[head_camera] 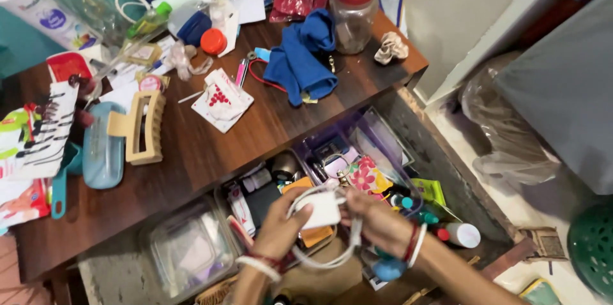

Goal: Organizing various personal items, medicines, and accessories in a desk drawer and on the tabletop.

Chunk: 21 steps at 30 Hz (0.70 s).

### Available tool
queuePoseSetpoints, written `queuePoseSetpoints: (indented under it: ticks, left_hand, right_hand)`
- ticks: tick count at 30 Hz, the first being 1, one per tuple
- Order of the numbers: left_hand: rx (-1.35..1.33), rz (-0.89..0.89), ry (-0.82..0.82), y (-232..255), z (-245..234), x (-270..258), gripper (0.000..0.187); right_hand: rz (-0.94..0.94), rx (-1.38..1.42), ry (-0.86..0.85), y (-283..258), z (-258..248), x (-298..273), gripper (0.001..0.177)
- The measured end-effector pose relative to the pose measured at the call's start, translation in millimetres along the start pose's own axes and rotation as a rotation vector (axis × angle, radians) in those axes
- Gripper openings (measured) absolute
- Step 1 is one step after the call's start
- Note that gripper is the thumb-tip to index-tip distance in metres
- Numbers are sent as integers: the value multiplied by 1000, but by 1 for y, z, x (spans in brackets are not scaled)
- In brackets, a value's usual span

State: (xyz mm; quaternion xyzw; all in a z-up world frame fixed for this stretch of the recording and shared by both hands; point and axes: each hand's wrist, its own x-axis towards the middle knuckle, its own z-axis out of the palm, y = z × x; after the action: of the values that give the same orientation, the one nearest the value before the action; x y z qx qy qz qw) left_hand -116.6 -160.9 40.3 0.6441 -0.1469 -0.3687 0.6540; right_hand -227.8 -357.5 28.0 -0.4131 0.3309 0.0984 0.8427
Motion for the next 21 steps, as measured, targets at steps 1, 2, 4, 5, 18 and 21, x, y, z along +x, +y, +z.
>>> queuePoseSetpoints:
  ticks: [1,2,4,5,18,21]
  left_hand:
    - [91,-39,20,5,-7,-14,34]
    - [183,-74,36,11,-13,-27,32]
    - [222,-84,104,-49,-15,-46,34]
    - [261,-94,168,-79,-16,-56,36]
    - [141,-316,415,-252,39,-43,35]
    - [-47,-368,448,-241,42,-35,40]
  right_hand:
    - [-7,-78,-66,20,1,4,36]
    - [-19,-157,-130,39,1,8,35]
    - [-47,-382,-193,69,-9,20,33]
    - [-78,-606,-251,84,-14,25,31]
    - [-26,-1575,-269,57,-5,-6,49]
    - [-48,-1572,-306,55,-8,5,60]
